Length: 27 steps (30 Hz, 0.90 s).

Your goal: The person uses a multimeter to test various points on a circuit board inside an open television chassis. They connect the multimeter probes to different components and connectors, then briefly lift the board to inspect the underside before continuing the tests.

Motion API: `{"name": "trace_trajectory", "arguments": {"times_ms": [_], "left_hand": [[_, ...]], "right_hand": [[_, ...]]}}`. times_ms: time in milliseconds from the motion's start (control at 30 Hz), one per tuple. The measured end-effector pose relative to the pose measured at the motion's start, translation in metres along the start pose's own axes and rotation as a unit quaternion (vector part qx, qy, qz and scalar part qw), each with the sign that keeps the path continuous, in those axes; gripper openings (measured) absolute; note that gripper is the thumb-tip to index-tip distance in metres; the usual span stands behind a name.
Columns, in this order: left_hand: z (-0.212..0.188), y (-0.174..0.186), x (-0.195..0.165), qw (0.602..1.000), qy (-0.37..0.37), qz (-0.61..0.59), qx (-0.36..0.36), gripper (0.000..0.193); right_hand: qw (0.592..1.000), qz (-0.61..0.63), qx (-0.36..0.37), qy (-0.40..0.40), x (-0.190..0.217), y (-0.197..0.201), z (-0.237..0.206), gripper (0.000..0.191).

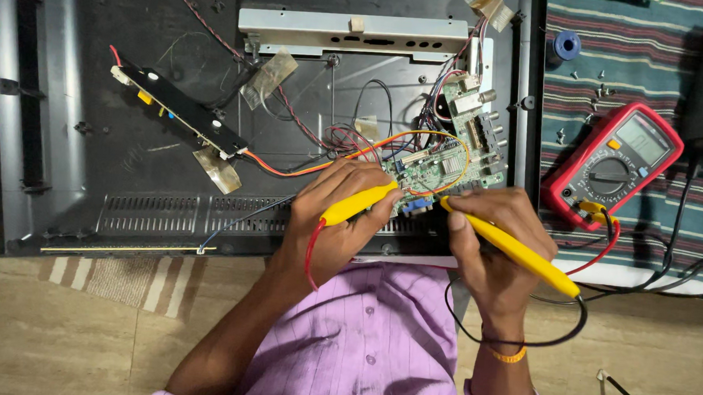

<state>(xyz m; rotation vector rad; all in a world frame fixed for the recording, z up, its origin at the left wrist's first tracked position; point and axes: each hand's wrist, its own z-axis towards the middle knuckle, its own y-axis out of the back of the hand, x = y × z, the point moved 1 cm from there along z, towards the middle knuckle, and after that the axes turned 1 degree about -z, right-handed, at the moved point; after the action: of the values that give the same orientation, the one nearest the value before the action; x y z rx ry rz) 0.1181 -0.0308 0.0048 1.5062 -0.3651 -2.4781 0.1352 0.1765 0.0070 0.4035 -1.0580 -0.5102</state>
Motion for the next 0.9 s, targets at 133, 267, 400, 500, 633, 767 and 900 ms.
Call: {"name": "trace_trajectory", "arguments": {"times_ms": [133, 267, 400, 500, 633, 767, 900], "left_hand": [[0.001, 0.001, 0.001, 1.000, -0.004, 0.000, 0.014, 0.015], [0.001, 0.001, 0.001, 1.000, 0.001, -0.004, 0.015, 0.015], [0.002, -0.001, 0.001, 1.000, 0.006, -0.010, 0.006, 0.015], [0.002, -0.001, 0.001, 1.000, 0.015, -0.016, 0.006, 0.014], [0.002, 0.000, 0.002, 1.000, 0.021, -0.016, 0.012, 0.013], [0.002, -0.001, 0.003, 1.000, 0.019, -0.017, 0.011, 0.013], [0.003, -0.001, 0.004, 1.000, 0.016, -0.020, 0.012, 0.013]], "right_hand": [[1.000, 0.022, -0.001, 0.000, -0.004, -0.005, 0.007, 0.014], [0.999, 0.031, -0.004, -0.017, -0.008, -0.007, 0.005, 0.010], [0.999, 0.050, -0.007, -0.019, -0.011, -0.007, 0.002, 0.009], [0.999, 0.035, -0.012, -0.033, -0.012, -0.007, 0.001, 0.009], [0.999, 0.004, -0.003, -0.043, -0.011, -0.007, 0.004, 0.009], [0.999, 0.007, 0.007, -0.038, -0.010, -0.007, 0.006, 0.009], [0.999, 0.005, 0.010, -0.038, -0.009, -0.007, 0.007, 0.010]]}}
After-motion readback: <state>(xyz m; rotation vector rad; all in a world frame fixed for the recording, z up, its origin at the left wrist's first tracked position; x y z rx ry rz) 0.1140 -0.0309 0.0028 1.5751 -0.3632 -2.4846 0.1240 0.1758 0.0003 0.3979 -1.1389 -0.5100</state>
